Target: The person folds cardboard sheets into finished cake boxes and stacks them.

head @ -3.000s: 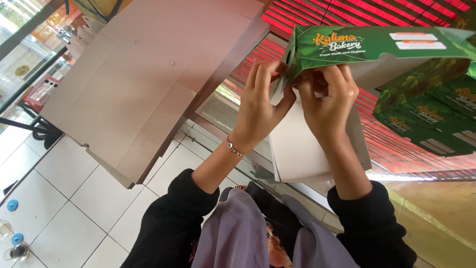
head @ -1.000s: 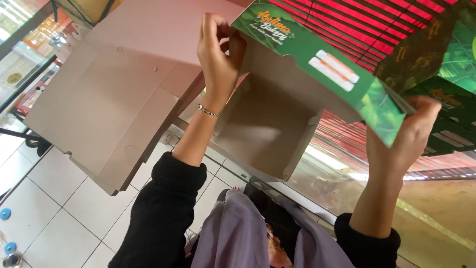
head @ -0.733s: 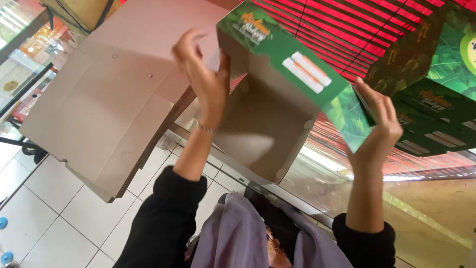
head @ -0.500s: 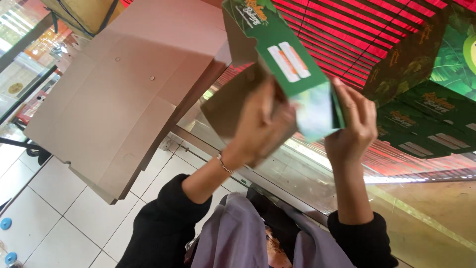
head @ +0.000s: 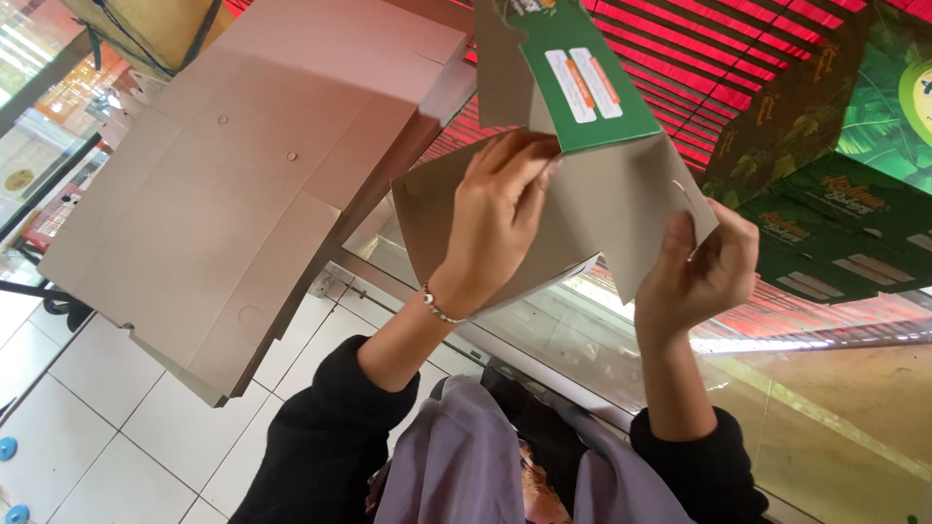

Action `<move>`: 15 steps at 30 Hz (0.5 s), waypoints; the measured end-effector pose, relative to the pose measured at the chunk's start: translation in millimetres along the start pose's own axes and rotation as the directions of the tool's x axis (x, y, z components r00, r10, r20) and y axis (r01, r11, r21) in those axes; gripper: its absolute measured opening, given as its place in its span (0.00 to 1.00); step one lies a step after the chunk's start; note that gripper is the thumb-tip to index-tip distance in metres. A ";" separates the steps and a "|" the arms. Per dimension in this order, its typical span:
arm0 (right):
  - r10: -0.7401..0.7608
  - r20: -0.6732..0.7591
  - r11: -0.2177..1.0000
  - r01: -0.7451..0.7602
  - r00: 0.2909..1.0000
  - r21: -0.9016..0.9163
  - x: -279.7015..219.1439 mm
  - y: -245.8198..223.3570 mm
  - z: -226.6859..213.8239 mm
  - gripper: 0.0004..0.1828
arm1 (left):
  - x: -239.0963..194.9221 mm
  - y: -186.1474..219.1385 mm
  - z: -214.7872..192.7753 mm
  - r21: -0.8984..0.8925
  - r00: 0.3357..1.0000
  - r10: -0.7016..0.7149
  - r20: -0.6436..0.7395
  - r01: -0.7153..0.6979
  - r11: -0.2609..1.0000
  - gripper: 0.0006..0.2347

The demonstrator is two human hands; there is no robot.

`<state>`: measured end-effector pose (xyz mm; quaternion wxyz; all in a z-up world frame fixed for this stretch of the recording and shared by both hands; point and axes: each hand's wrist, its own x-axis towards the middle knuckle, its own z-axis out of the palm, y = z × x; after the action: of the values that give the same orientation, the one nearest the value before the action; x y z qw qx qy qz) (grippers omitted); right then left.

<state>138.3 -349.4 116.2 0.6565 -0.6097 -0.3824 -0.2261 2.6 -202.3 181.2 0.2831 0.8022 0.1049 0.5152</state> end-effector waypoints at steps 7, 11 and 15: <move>-0.092 -0.004 0.993 0.092 0.996 -0.074 -2.7 -26.6 22.7 0.08 | -19.9 -1.4 16.7 -0.201 0.992 -0.118 0.047 0.125 0.971 0.07; -0.083 0.075 0.993 0.089 0.994 -0.082 -1.0 -42.2 31.1 0.08 | -26.9 -1.2 21.6 -0.217 0.992 -0.120 -0.035 0.110 0.970 0.13; -0.081 0.086 0.991 0.089 0.993 -0.097 -3.2 -43.1 34.1 0.08 | -30.2 -2.9 19.2 -0.239 0.994 -0.099 -0.042 0.087 0.967 0.16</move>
<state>95.7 -323.4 139.6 0.5987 -0.6338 -0.4226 -0.2475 6.4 -220.5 150.5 0.3977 0.7428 0.0877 0.5313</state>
